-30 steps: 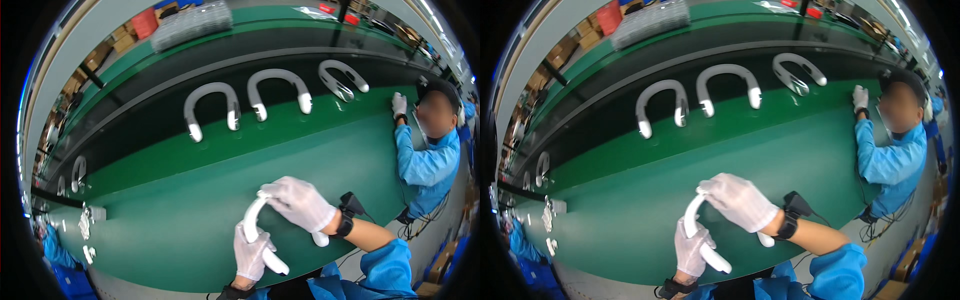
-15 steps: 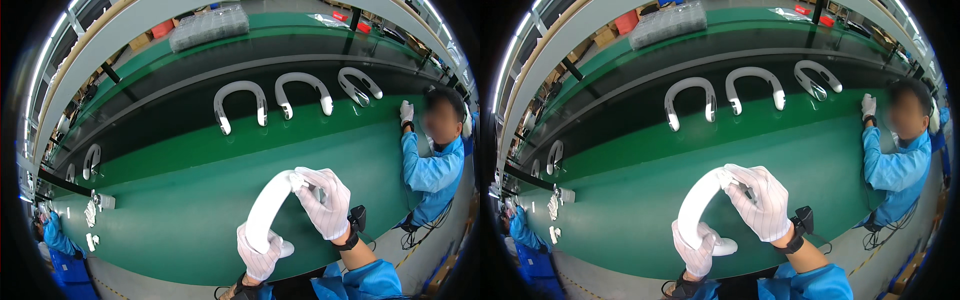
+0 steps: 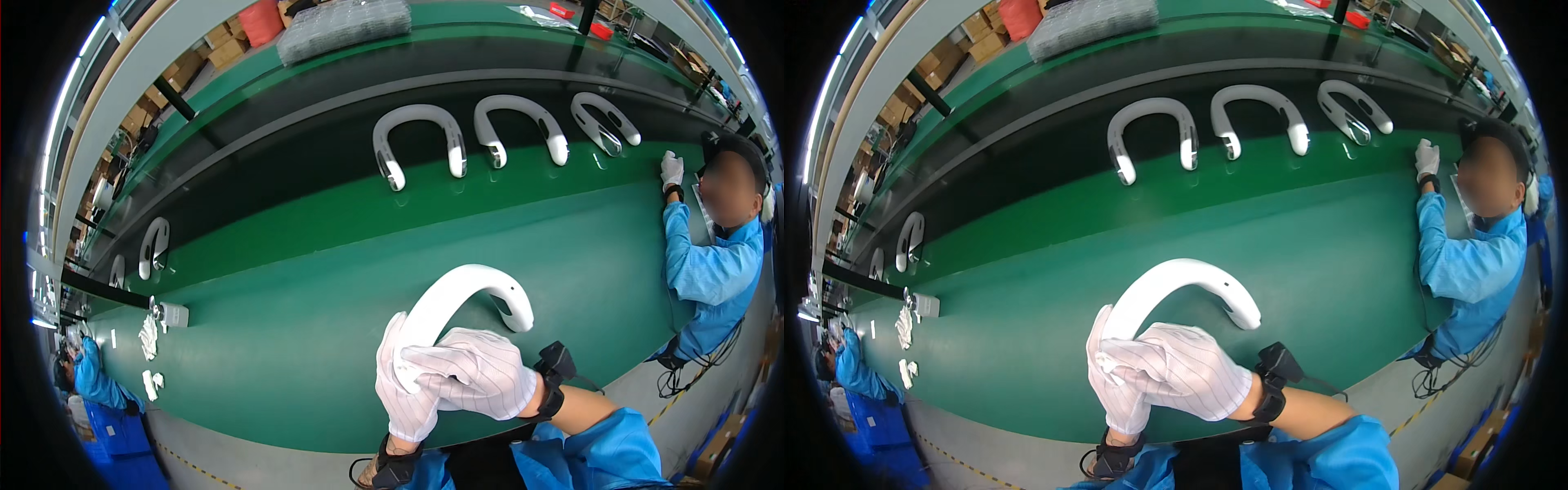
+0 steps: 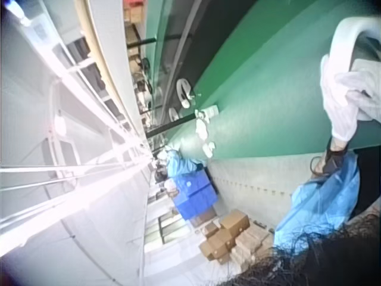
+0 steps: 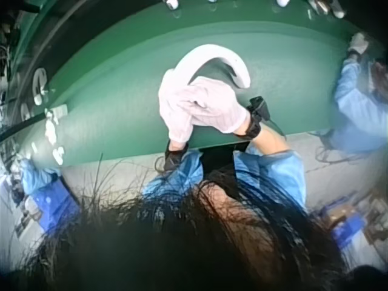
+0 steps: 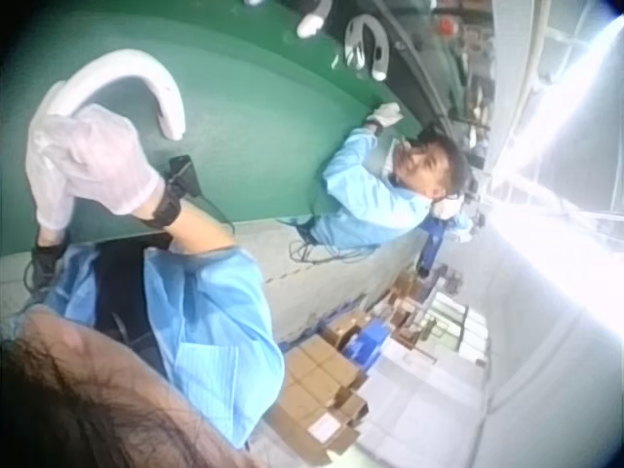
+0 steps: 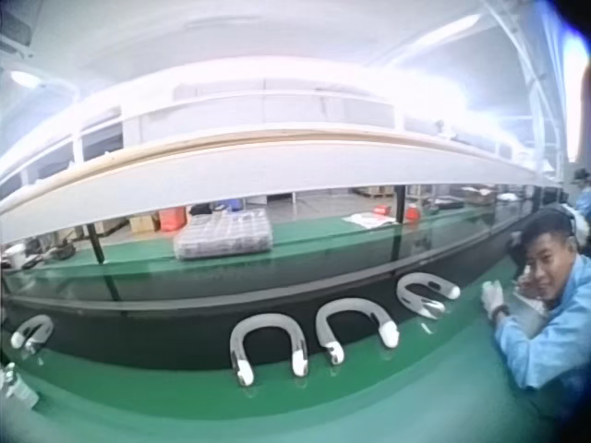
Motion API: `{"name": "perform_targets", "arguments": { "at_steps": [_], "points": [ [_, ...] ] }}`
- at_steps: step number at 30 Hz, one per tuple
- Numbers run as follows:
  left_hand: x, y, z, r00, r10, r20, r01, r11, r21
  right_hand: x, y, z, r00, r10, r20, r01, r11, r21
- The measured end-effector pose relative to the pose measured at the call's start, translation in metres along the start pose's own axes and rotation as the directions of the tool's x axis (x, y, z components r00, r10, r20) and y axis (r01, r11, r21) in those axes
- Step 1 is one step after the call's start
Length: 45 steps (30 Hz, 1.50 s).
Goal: Assembling and inspecting white U-shaped electronic components on a production line.
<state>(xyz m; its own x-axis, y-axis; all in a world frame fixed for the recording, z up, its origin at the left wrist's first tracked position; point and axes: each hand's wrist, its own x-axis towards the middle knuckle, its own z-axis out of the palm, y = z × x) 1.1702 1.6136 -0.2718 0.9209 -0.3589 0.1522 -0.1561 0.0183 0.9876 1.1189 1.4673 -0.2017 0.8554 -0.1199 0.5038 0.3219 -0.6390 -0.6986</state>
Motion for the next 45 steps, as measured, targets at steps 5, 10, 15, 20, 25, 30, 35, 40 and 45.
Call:
{"name": "perform_targets", "arguments": {
  "at_steps": [5, 10, 15, 20, 25, 30, 35, 40, 45],
  "points": [
    [-0.011, -0.007, -0.015, 0.997, -0.076, -0.023, 0.074, 0.996, -0.058, 0.02, 0.024, -0.004, 0.953, -0.006, -0.303, -0.087, 0.953, -0.291],
    [0.002, 0.007, -0.016, 0.977, 0.209, -0.032, -0.194, 0.947, 0.258, 0.015, -0.005, 0.011, 0.98, -0.042, -0.197, -0.005, 0.973, -0.232],
    [0.005, 0.026, -0.029, 0.834, 0.544, 0.09, -0.493, 0.662, 0.564, 0.015, -0.015, 0.002, 0.986, -0.125, -0.107, 0.095, 0.964, -0.246],
    [0.013, 0.012, -0.068, 0.639, 0.752, 0.164, -0.757, 0.574, 0.313, 0.027, -0.02, -0.026, 0.975, -0.052, -0.216, -0.042, 0.911, -0.41],
    [0.03, 0.012, -0.085, 0.653, 0.704, 0.28, -0.756, 0.582, 0.299, 0.02, -0.032, -0.014, 0.997, 0.074, -0.005, -0.073, 0.974, -0.213],
    [0.032, 0.004, -0.096, 0.634, 0.714, 0.299, -0.771, 0.55, 0.322, 0.027, -0.041, 0.002, 0.916, -0.028, 0.401, 0.155, 0.945, -0.288],
    [0.036, 0.004, -0.102, 0.642, 0.694, 0.326, -0.766, 0.56, 0.316, 0.039, -0.008, 0.015, 0.982, -0.04, -0.183, -0.027, 0.937, -0.348],
    [0.039, -0.005, -0.114, 0.625, 0.743, 0.238, -0.765, 0.525, 0.372, 0.027, -0.045, 0.062, 0.985, -0.152, 0.079, 0.162, 0.977, -0.136],
    [0.041, -0.005, -0.121, 0.652, 0.724, 0.225, -0.748, 0.568, 0.343, 0.045, -0.026, 0.04, 0.987, -0.156, 0.042, 0.161, 0.938, -0.307]
  ]
}}
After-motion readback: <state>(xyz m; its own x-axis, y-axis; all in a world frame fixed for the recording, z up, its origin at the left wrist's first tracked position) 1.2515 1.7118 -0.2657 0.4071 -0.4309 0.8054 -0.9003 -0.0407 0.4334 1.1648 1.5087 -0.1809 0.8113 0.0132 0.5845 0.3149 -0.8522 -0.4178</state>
